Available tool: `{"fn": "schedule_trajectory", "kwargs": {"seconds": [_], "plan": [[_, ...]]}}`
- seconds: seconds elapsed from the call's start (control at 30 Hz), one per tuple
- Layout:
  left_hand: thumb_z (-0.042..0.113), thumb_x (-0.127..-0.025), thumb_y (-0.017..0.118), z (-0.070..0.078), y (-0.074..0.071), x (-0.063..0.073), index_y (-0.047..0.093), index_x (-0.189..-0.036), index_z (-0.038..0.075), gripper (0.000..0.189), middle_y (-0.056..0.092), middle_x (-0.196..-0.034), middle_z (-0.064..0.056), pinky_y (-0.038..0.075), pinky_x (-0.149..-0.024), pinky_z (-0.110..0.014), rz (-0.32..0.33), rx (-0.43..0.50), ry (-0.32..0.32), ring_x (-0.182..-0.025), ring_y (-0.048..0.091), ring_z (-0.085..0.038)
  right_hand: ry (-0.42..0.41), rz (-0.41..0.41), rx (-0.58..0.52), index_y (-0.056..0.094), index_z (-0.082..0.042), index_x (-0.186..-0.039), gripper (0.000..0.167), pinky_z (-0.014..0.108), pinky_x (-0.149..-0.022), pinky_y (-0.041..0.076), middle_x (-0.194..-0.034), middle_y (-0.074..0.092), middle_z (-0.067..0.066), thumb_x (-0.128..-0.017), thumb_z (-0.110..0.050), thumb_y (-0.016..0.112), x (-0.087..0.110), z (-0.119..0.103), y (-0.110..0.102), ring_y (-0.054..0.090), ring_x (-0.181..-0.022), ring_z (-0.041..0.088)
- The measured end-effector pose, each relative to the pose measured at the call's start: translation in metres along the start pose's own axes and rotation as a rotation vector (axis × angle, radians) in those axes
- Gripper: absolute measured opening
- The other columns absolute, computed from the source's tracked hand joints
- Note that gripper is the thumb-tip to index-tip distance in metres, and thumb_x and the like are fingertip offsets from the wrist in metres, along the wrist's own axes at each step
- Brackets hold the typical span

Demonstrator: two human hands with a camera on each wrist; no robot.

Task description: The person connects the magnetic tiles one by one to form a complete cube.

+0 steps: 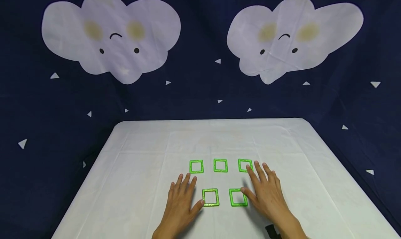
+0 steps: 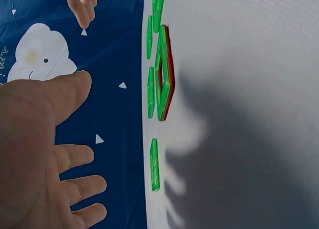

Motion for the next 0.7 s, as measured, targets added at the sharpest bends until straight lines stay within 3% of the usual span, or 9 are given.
{"fn": "schedule_trajectory", "kwargs": {"seconds": [0.13, 0.33, 0.7], "plan": [[0.046, -0.083, 0.063, 0.001, 0.003, -0.001, 0.046, -0.138, 0.011, 0.068, 0.044, -0.145, -0.013, 0.028, -0.107, -0.057, 0.004, -0.003, 0.041, -0.137, 0.035, -0.036, -0.018, 0.005, 0.007, 0.048, -0.01, -0.137, 0.07, 0.06, -0.103, 0.026, -0.144, 0.042, 0.022, -0.079, -0.041, 0.071, -0.003, 0.002, 0.001, 0.032, -0.133, 0.045], [0.047, -0.082, 0.064, 0.002, 0.009, -0.002, 0.046, -0.139, 0.013, 0.069, 0.043, -0.145, -0.011, 0.029, -0.107, -0.057, -0.06, 0.009, 0.044, -0.138, 0.033, -0.036, -0.038, 0.006, 0.016, 0.05, -0.01, -0.136, 0.07, 0.059, -0.1, 0.03, -0.141, 0.046, 0.022, -0.077, -0.041, 0.073, -0.008, 0.005, 0.004, 0.036, -0.13, 0.046], [0.049, -0.074, 0.071, 0.006, 0.016, -0.008, 0.053, -0.132, 0.014, 0.07, 0.048, -0.138, -0.012, 0.03, -0.105, -0.058, -0.101, 0.013, 0.084, -0.135, 0.035, -0.038, -0.027, -0.089, 0.034, 0.052, -0.01, -0.134, 0.072, 0.058, -0.096, 0.037, -0.14, 0.047, 0.02, -0.076, -0.046, 0.073, -0.011, 0.008, 0.013, 0.039, -0.129, 0.045]]}}
Point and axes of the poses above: each hand's wrist, its own x-axis away from the middle knuckle, its own y-axis out of the palm, z = x × y, the point moved 1 cm from there along -x, towards the middle knuckle
